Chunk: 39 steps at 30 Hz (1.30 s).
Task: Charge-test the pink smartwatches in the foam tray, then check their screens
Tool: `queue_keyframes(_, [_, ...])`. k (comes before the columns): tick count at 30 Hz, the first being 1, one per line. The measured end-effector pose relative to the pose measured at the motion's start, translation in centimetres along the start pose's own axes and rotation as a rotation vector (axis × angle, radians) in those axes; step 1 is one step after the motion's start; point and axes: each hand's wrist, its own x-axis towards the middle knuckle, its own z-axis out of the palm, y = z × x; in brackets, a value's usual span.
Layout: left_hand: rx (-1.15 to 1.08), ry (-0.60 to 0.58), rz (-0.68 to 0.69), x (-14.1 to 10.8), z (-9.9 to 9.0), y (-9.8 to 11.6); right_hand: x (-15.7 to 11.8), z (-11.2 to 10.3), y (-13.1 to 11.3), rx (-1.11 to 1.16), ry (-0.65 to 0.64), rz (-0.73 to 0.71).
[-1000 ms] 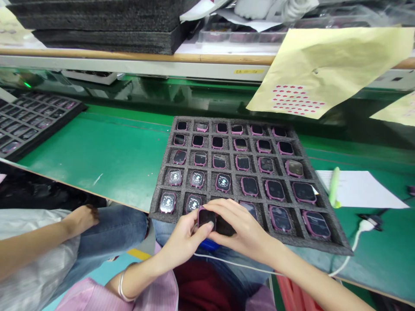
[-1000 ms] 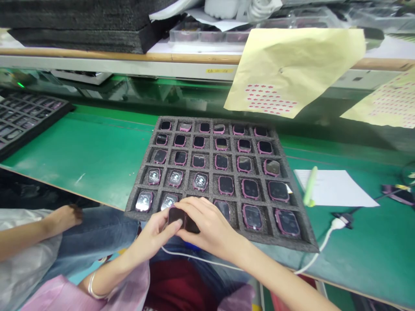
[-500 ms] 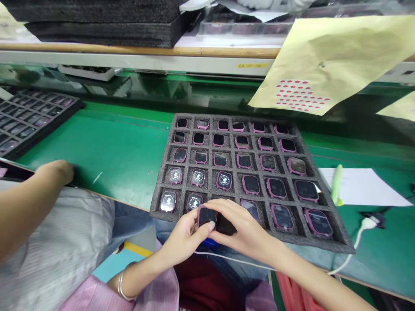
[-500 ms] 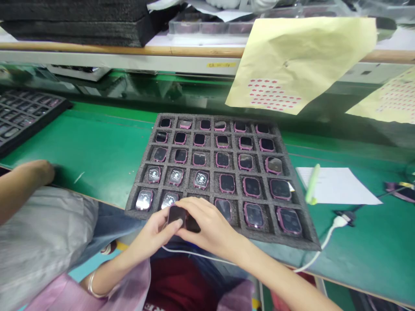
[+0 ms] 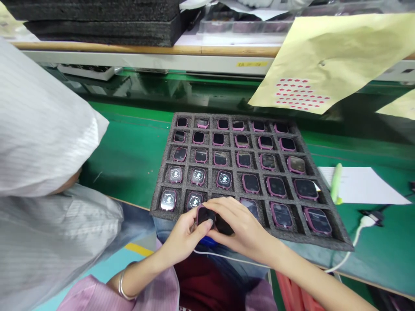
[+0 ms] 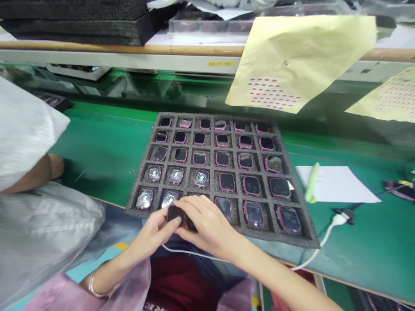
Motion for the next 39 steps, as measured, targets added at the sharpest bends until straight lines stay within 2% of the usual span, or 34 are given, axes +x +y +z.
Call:
queue_keyframes(10, [-0.013, 0.013, -0.001, 0.0, 0.1, 0.2, -0.1, 0.1, 0.6, 0.118, -0.031, 0.017])
queue_keyframes(18, [-0.009, -0.02, -0.019, 0.0, 0.1, 0.1, -0.2, 0.1, 0.7, 0.117, -0.022, 0.01])
queue_keyframes(32, [-0.02, -0.002, 0.019, 0.0, 0.3, 0.0, -0.5, 0.3, 0.7, 0.086, -0.016, 0.024])
queue_keyframes(35, [0.007, 0.004, 0.057, -0.2, 0.2, -0.3, -0.2, -0.2, 0.7, 0.147, -0.02, 0.032])
queue_keyframes(39, [-0.044, -0.055, 0.01, -0.6, -0.1, -0.4, 0.0, -1.8, 1.0, 0.235, 0.029, 0.07])
